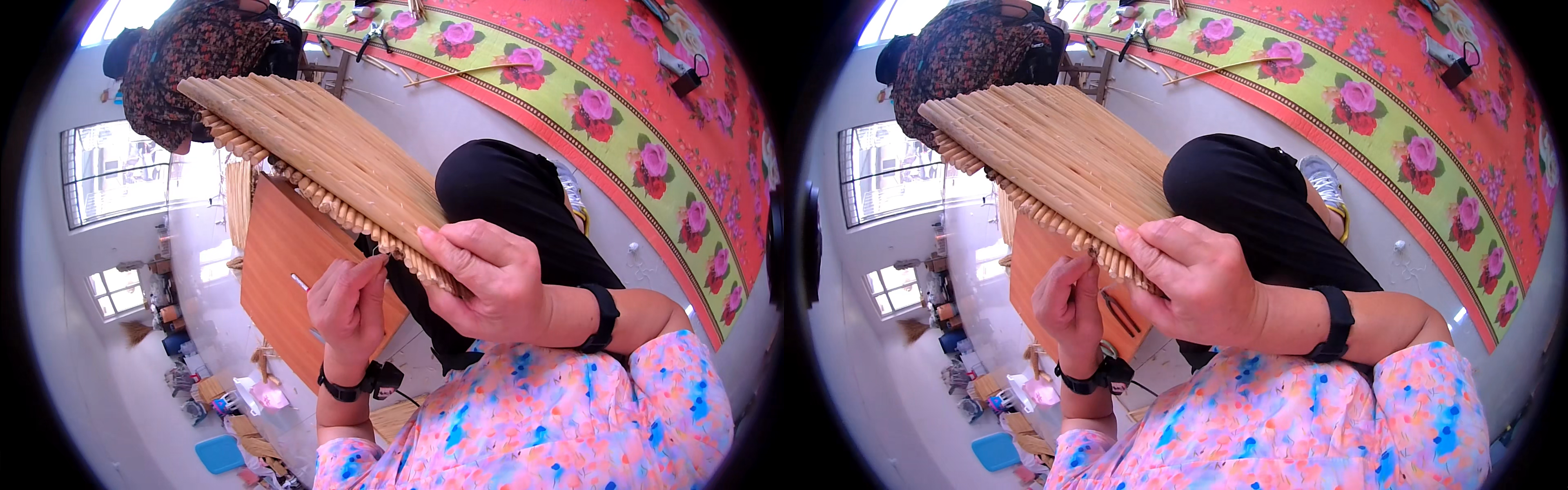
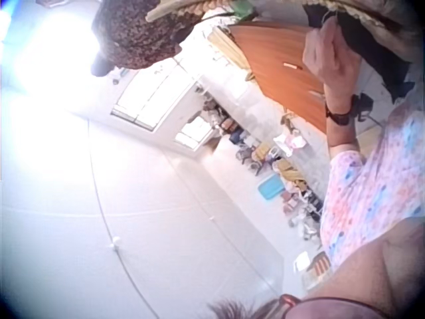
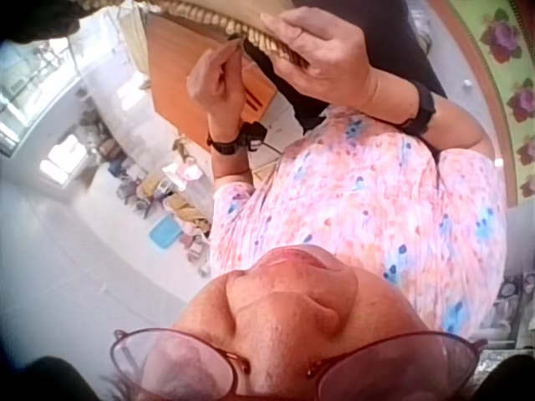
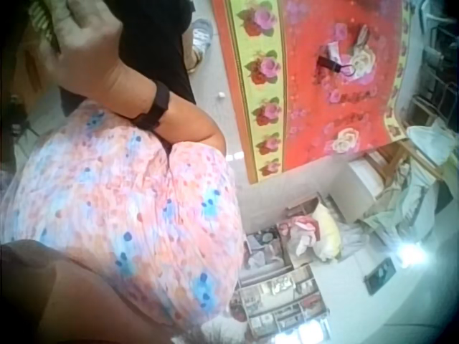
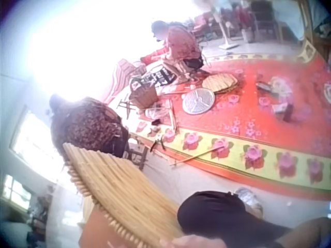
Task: The person constructs a bamboo fan by threading string through bamboo slats to bind them together, using shears and pliers to cut and pull the string, and knotting the thread at intervals.
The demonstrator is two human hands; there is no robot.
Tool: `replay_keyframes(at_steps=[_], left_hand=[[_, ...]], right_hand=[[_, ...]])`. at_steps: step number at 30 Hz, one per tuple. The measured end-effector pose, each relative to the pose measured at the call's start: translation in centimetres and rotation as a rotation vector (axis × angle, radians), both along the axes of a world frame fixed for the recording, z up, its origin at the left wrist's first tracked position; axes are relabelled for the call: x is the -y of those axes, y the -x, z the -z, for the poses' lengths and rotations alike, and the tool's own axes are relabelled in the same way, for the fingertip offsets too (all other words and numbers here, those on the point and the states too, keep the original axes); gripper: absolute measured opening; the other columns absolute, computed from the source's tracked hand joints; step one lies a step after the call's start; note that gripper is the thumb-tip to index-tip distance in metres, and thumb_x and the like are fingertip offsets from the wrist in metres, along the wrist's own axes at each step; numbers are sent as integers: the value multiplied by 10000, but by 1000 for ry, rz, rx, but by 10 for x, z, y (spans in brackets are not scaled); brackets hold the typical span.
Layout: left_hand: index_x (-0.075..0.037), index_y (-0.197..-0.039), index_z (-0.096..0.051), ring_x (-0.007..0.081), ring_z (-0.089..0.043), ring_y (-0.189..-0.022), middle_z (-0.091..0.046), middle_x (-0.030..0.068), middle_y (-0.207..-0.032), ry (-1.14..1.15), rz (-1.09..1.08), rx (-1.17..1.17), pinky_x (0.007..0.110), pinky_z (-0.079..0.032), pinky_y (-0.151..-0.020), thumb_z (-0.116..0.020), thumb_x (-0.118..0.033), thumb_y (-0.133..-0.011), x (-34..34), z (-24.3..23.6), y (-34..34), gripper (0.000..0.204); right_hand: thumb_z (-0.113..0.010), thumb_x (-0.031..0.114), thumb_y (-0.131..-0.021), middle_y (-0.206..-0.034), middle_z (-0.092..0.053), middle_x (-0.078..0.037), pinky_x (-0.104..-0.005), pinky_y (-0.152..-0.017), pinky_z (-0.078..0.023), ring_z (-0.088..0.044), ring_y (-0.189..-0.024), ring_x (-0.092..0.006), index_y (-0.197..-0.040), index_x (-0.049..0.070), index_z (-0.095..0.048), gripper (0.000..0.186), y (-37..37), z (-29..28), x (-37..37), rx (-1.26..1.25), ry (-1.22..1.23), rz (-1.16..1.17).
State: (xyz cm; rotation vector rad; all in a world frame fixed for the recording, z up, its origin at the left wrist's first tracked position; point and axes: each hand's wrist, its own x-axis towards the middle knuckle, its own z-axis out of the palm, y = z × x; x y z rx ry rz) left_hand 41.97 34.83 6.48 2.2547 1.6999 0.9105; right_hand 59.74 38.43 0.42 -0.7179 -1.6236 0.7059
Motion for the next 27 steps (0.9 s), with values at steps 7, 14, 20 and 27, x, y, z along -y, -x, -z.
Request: replay_keyframes(at_steps=[7,14,20,27], left_hand=[[23,-920,-659,189,-473,-518,-511,70,-605,-45,2,-24,282,-355,-479,-664,70,-779,-5,3,-5,149],[20,-920,-664,195,-482,-521,-506,72,-603,-60,21,-68,285,-364,-482,-666,71,-773,-9,-2,-8,156],[17,-915,-664,195,-478,-509,-499,65,-592,-51,18,-54,287,-363,-477,-672,79,-762,-12,-3,-10,165],[15,-885,-655,207,-477,-502,-488,70,-579,-47,24,-95,294,-366,-476,-681,88,-742,-16,-8,-14,162]], right_hand=[[-686,21,-650,-935,-627,-150,-334,-667,-539,-639,-781,-282,-1088,-89,-630,455,-2,2,-3,-9,-15,9],[-678,16,-651,-912,-633,-149,-324,-649,-540,-641,-758,-279,-1078,-91,-634,442,-3,1,-4,-15,-23,28],[-668,7,-652,-897,-632,-145,-322,-644,-538,-640,-750,-277,-1076,-93,-634,437,-3,1,-5,0,-32,42],[-672,0,-663,-873,-627,-144,-321,-641,-538,-640,-749,-274,-1084,-95,-632,433,-3,0,-6,7,-42,51]])
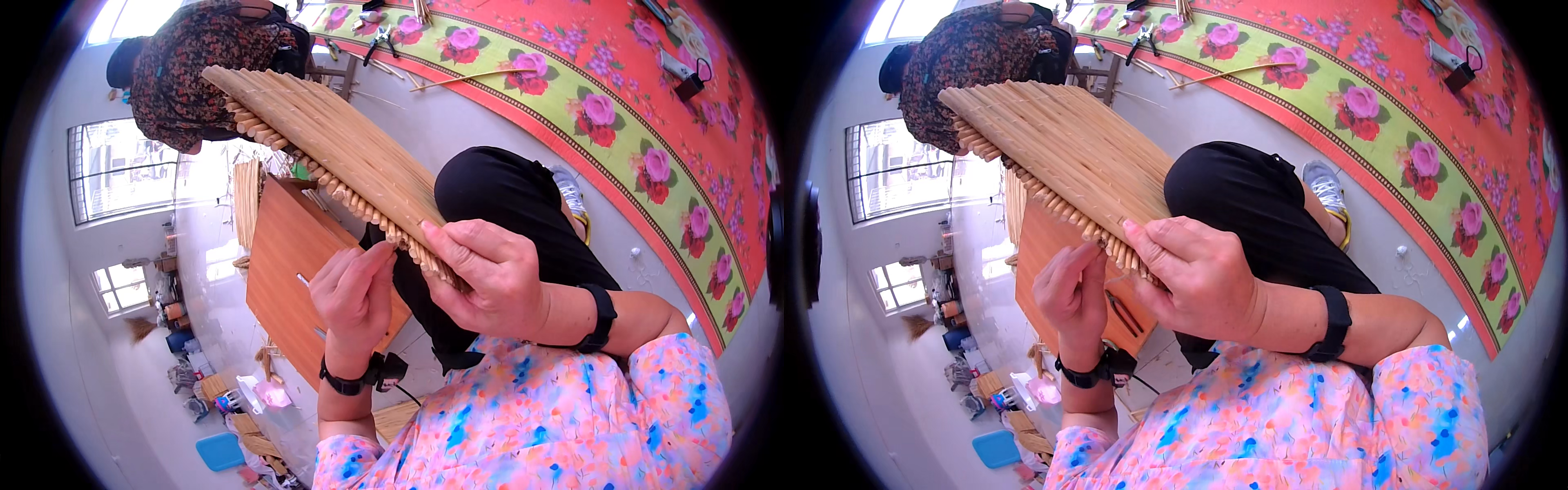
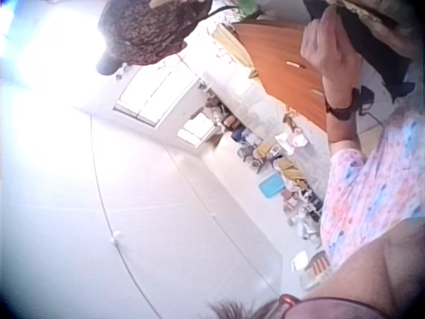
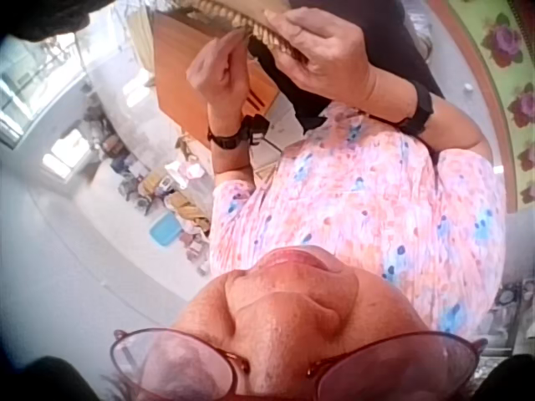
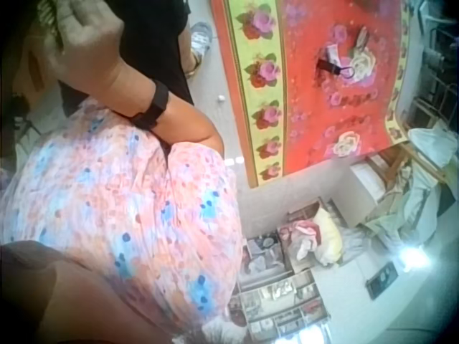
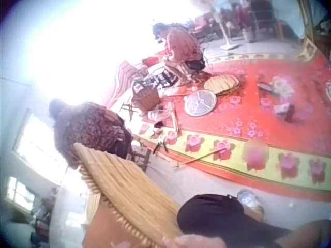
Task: The person constructs a bamboo fan by threading string through bamboo slats to bind them together, using shears and pliers to cut and pull the string, and knotting the thread at intervals.
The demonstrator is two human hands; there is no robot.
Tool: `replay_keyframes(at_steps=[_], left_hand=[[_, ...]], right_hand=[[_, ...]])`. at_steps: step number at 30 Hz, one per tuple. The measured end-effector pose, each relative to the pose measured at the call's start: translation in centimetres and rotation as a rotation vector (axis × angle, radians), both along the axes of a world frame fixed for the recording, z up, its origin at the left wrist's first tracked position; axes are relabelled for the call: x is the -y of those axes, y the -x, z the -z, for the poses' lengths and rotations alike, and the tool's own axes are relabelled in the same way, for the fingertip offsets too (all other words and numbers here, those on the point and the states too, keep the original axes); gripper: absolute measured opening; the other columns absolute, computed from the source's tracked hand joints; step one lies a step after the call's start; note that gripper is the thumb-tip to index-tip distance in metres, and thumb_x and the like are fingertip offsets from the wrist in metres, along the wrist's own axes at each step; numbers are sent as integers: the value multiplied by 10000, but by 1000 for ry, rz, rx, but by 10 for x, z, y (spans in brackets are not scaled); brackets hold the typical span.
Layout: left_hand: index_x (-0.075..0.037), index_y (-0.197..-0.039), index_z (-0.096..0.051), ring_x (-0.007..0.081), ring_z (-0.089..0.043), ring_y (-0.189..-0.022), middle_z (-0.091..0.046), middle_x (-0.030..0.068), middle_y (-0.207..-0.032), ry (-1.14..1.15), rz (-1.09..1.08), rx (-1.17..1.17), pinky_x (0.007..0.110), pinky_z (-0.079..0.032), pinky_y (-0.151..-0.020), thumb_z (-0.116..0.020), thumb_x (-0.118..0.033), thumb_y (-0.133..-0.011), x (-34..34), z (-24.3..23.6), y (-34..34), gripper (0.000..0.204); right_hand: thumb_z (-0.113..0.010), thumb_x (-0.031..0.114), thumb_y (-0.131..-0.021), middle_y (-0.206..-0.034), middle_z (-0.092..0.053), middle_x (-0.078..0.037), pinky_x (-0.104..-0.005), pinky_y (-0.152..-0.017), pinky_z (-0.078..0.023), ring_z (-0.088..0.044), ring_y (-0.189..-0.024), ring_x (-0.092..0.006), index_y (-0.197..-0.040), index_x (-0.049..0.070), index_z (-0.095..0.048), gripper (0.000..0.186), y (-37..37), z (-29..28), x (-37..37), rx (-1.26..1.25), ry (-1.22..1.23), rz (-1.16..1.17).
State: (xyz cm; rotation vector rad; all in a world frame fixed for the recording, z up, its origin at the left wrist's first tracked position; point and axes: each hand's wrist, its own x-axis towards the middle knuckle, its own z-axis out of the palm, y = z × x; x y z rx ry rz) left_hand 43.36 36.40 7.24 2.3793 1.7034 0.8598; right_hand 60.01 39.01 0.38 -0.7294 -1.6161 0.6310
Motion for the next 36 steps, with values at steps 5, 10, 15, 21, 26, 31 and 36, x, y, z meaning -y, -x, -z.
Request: replay_keyframes(at_steps=[5,10,15,21,26,31,36], left_hand=[[13,-820,-624,236,-495,-503,-514,89,-601,-16,56,-25,312,-373,-471,-686,93,-724,-8,-3,-5,139],[8,-799,-593,268,-558,-541,-564,106,-644,-16,-33,-40,326,-426,-498,-677,80,-748,-5,-4,-14,122],[22,-886,-580,253,-633,-608,-617,116,-704,62,-224,25,303,-477,-545,-642,54,-816,7,-3,-21,99],[23,-932,-564,175,-663,-648,-640,104,-722,140,-326,252,280,-487,-559,-590,43,-863,15,0,-27,76],[22,-913,-539,174,-655,-628,-630,109,-681,122,-357,132,273,-481,-561,-572,38,-877,9,-2,-37,51],[1,-993,-456,193,-647,-615,-622,121,-662,110,-453,238,287,-472,-559,-551,38,-882,1,-2,-55,151],[-19,-1084,-387,292,-657,-654,-646,167,-747,142,-430,218,359,-478,-577,-529,22,-886,1,-7,-62,247]], right_hand=[[-677,3,-660,-873,-624,-147,-322,-625,-537,-636,-739,-271,-1090,-98,-629,444,2,1,1,-13,-22,-5],[-681,22,-656,-864,-602,-138,-328,-608,-533,-622,-716,-272,-1074,-62,-626,429,2,-2,2,15,62,-13],[-683,47,-663,-865,-581,-125,-333,-599,-529,-614,-711,-271,-1093,-30,-607,443,5,-2,-1,-15,72,-16],[-697,27,-664,-855,-599,-127,-320,-578,-524,-617,-681,-265,-1063,-54,-628,414,2,-7,-1,1,70,-38],[-664,53,-666,-838,-598,-102,-324,-581,-530,-619,-718,-252,-1067,-58,-639,417,5,-3,-4,31,4,-6],[-669,54,-656,-850,-602,-106,-323,-585,-535,-623,-733,-249,-1074,-61,-637,435,1,-2,-7,6,23,-10],[-669,50,-658,-860,-599,-110,-329,-586,-534,-624,-750,-257,-1084,-57,-632,441,-1,-1,-5,11,31,-11]])
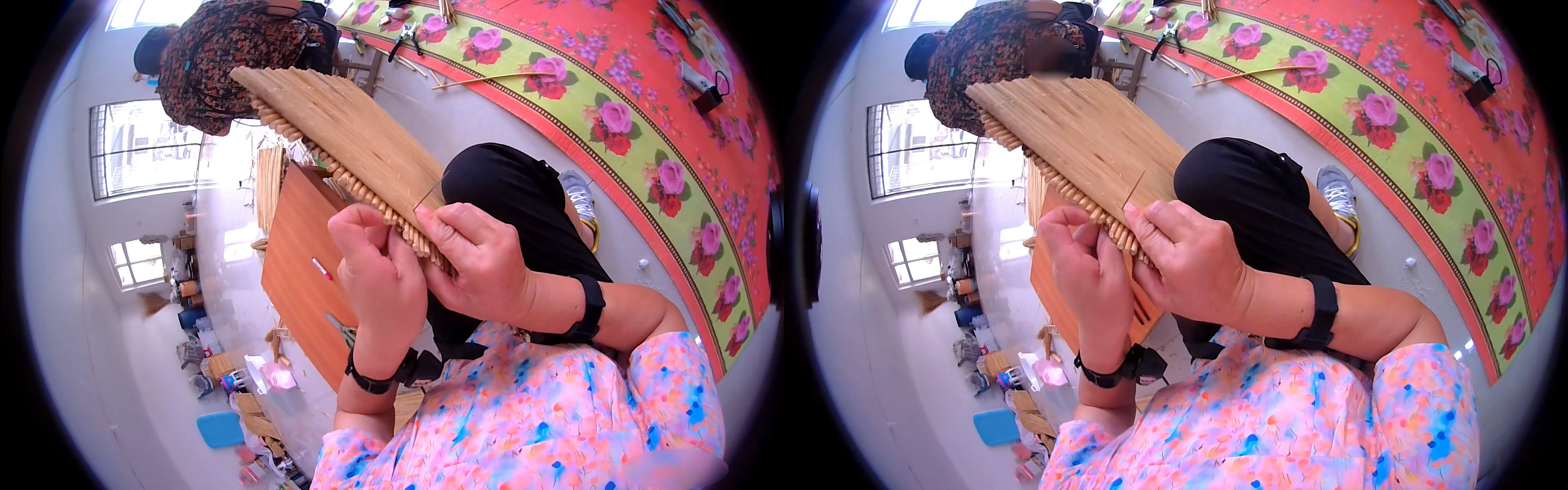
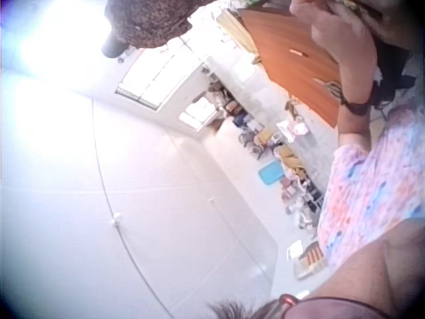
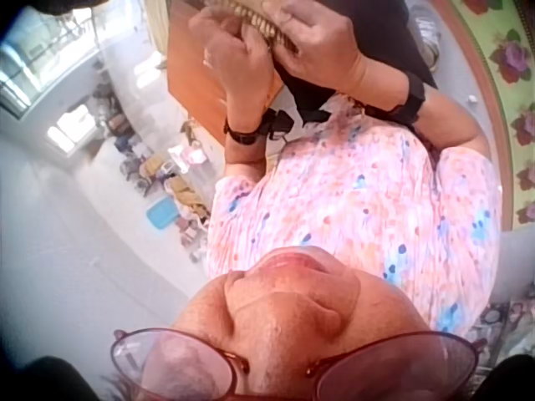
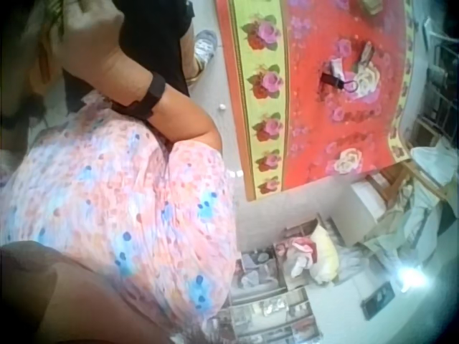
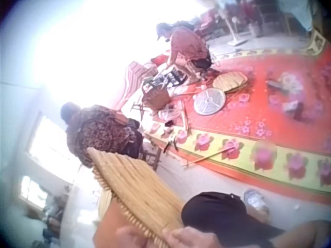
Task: The person constructs a bamboo fan by threading string through bamboo slats to bind them together, using shears and pliers to cut and pull the string, and knotting the thread at intervals.
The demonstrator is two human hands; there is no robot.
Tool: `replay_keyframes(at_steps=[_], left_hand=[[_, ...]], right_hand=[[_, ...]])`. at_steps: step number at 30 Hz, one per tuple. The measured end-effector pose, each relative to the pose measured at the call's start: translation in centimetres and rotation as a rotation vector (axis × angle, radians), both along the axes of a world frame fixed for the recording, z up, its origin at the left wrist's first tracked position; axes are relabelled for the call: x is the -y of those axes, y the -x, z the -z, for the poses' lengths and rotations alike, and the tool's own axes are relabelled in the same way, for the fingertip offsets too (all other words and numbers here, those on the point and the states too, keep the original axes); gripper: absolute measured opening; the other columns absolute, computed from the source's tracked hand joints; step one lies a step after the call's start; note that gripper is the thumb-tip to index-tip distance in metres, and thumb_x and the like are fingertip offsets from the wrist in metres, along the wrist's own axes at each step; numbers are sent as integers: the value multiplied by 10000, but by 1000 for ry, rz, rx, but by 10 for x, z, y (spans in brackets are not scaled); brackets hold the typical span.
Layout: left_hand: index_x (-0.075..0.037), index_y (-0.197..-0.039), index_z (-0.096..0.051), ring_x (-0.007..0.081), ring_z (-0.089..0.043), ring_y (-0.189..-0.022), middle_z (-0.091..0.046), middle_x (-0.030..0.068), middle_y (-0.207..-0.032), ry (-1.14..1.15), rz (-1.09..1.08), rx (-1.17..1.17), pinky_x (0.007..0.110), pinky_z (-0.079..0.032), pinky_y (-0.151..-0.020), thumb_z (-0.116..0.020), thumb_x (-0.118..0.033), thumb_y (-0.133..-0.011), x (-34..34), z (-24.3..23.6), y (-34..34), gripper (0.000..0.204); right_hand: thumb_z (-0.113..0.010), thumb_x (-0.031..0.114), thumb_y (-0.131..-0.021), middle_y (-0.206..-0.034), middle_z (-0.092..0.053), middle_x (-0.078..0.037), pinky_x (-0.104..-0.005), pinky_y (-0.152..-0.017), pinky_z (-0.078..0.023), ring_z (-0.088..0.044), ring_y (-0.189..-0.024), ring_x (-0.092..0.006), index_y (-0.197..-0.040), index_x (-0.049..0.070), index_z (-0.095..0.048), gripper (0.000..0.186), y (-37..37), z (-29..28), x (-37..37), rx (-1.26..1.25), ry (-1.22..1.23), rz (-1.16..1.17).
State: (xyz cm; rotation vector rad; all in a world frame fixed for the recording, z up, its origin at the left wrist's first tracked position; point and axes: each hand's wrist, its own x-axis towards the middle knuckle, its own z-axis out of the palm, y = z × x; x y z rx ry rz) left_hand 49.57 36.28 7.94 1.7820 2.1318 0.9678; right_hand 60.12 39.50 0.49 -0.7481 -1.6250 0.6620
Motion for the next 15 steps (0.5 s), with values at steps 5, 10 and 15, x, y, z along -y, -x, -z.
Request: replay_keyframes(at_steps=[5,10,15], left_hand=[[-18,-1113,-395,386,-646,-702,-645,185,-779,83,118,34,467,-489,-642,-530,9,-870,-8,-12,6,279],[-28,-1270,-411,423,-558,-1078,-563,231,-1200,-101,92,-418,467,-448,-904,-611,33,-795,-12,-40,48,519],[-134,-1264,-542,324,-375,-1325,-456,124,-1368,-330,348,-875,457,-307,-1068,-729,-39,-694,-60,-72,56,607]], right_hand=[[-672,48,-675,-887,-593,-119,-349,-611,-537,-625,-766,-282,-1097,-29,-625,432,-2,-6,-4,60,47,6],[-678,26,-688,-899,-589,-139,-367,-665,-533,-625,-776,-311,-1096,-33,-616,417,-5,-6,-5,18,126,1],[-691,32,-721,-909,-607,-155,-345,-662,-536,-640,-737,-311,-1101,-47,-632,393,-2,-1,-4,35,146,-19]])
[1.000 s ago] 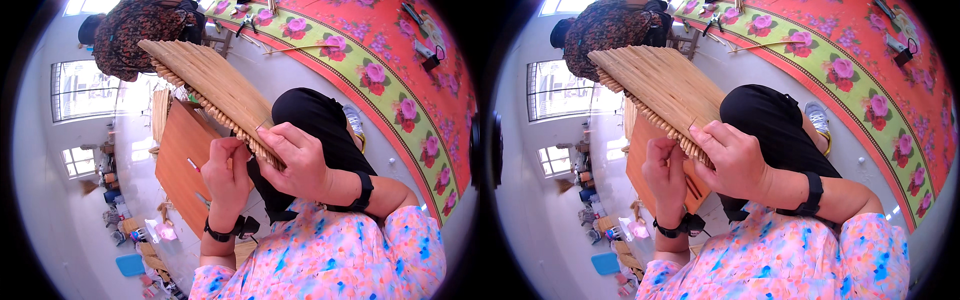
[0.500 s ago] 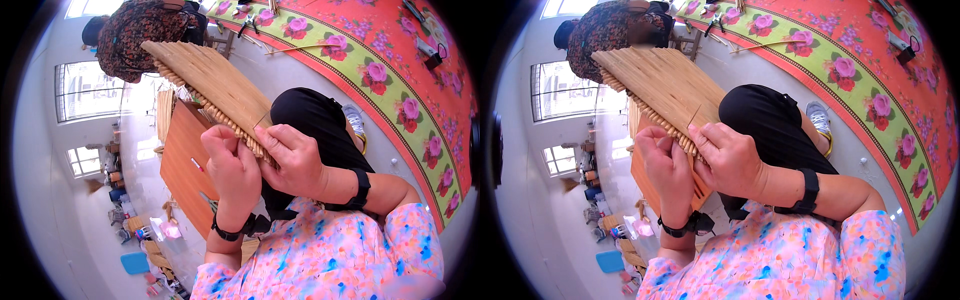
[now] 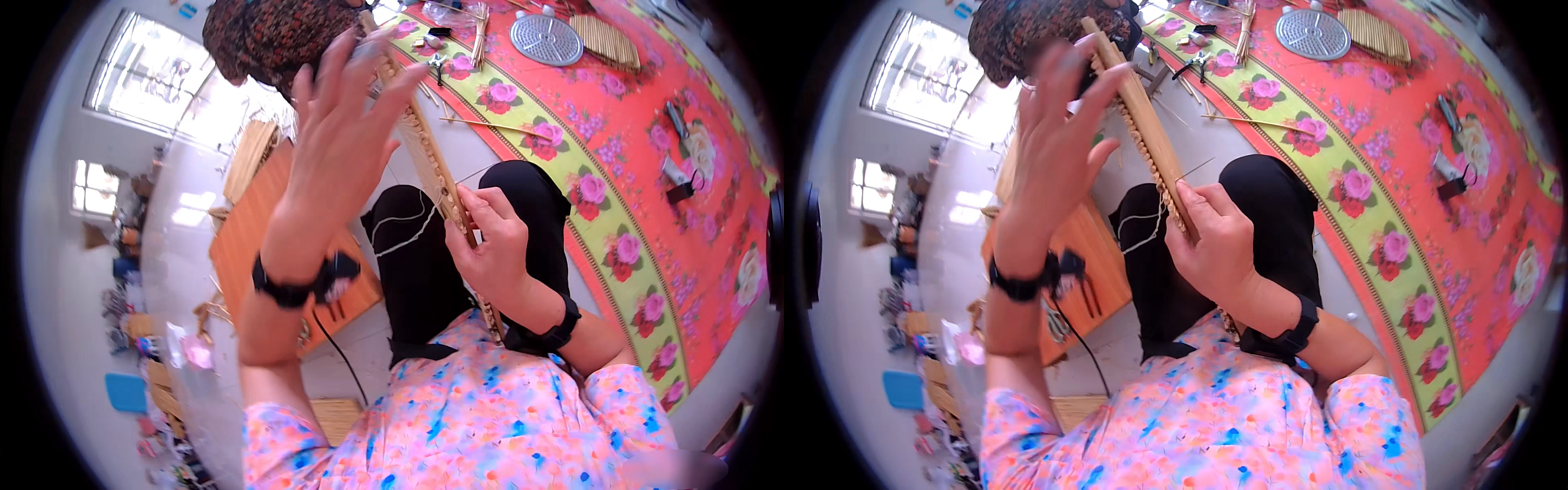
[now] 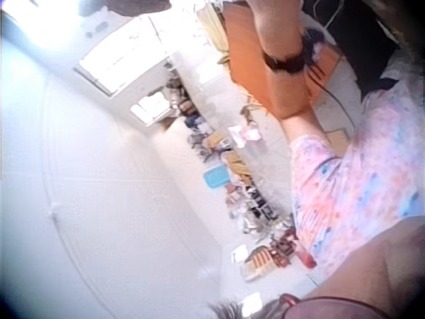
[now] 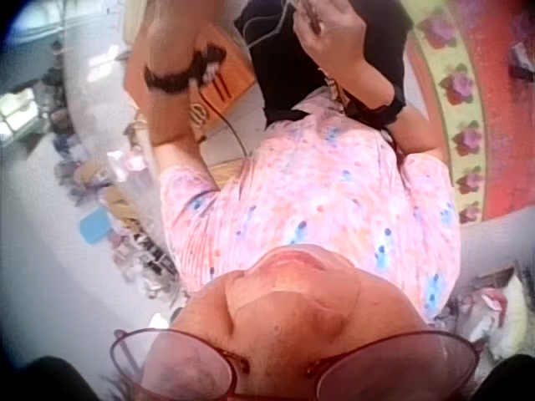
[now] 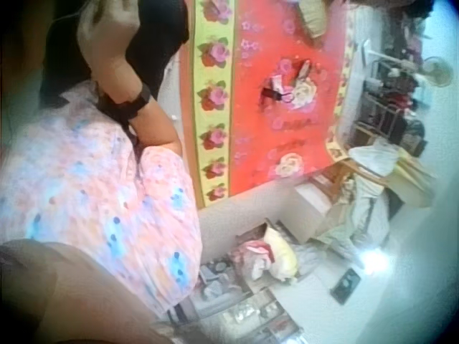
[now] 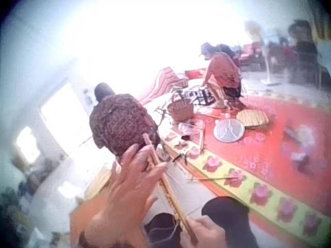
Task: The person constructs a bamboo fan by threading string through bamboo slats to bind them together, using shears and pliers to cut and pull the string, and knotting the thread at intervals.
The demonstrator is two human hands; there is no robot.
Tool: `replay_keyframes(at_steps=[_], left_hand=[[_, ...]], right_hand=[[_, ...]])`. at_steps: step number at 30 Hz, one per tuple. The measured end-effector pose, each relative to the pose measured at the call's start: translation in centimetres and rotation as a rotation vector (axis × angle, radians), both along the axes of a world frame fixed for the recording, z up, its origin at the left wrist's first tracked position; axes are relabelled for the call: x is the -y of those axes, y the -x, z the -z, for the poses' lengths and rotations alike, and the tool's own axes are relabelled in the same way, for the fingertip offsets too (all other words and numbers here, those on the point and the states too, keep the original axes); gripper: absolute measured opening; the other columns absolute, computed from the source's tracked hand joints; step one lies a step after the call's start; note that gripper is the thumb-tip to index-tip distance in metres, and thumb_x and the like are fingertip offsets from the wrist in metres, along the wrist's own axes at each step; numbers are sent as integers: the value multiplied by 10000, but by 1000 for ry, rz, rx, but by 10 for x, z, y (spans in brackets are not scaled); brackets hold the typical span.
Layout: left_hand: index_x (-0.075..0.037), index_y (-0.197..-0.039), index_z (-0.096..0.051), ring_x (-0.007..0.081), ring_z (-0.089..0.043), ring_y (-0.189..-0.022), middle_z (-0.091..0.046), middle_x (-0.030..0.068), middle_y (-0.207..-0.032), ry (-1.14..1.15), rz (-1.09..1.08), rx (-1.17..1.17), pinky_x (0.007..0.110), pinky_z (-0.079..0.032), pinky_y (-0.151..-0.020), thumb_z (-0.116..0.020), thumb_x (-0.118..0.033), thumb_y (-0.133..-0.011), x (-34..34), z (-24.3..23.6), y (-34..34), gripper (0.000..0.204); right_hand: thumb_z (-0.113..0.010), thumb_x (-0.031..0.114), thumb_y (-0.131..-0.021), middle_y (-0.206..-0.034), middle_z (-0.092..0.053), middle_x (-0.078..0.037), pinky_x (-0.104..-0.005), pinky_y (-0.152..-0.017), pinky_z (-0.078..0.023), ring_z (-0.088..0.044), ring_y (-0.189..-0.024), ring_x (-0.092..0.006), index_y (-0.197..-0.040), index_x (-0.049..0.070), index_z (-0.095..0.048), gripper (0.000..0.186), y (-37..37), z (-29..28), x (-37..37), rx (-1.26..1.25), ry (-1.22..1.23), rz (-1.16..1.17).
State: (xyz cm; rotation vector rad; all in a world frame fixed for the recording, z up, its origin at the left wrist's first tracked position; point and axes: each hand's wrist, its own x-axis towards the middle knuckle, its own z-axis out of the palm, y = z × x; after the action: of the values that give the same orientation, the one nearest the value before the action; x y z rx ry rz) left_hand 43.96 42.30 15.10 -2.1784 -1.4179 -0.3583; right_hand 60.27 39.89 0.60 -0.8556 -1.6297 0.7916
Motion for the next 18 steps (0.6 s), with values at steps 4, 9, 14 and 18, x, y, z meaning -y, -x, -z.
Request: replay_keyframes(at_steps=[4,9,14,18], left_hand=[[-134,-942,-626,203,-506,-1178,-602,22,-1046,53,272,-256,470,-244,-1126,-625,-135,-748,-44,-3,9,194],[-166,-724,-714,184,-653,-818,-680,-21,-715,250,155,-459,430,-339,-1015,-727,-190,-674,-68,2,4,58],[-155,-685,-711,209,-640,-710,-669,3,-673,310,160,-485,395,-371,-946,-749,-242,-620,-97,-2,9,115],[-171,-631,-707,210,-634,-671,-653,11,-625,228,92,-446,400,-380,-935,-750,-246,-623,-98,-5,35,88]], right_hand=[[-685,10,-749,-907,-612,-140,-312,-625,-538,-650,-715,-240,-1132,-33,-638,388,-5,-4,3,5,47,-37],[-659,-30,-805,-910,-565,-37,-190,-596,-489,-535,-742,-70,-1197,-28,-623,394,-15,-5,-16,-33,144,-100],[-661,-17,-812,-921,-574,-54,-200,-612,-524,-559,-803,-80,-1206,-48,-610,398,-14,-3,-46,-28,138,-129],[-660,7,-809,-912,-625,-108,-282,-629,-541,-628,-797,-184,-1153,-19,-643,345,-12,-21,-79,292,-164,-82]])
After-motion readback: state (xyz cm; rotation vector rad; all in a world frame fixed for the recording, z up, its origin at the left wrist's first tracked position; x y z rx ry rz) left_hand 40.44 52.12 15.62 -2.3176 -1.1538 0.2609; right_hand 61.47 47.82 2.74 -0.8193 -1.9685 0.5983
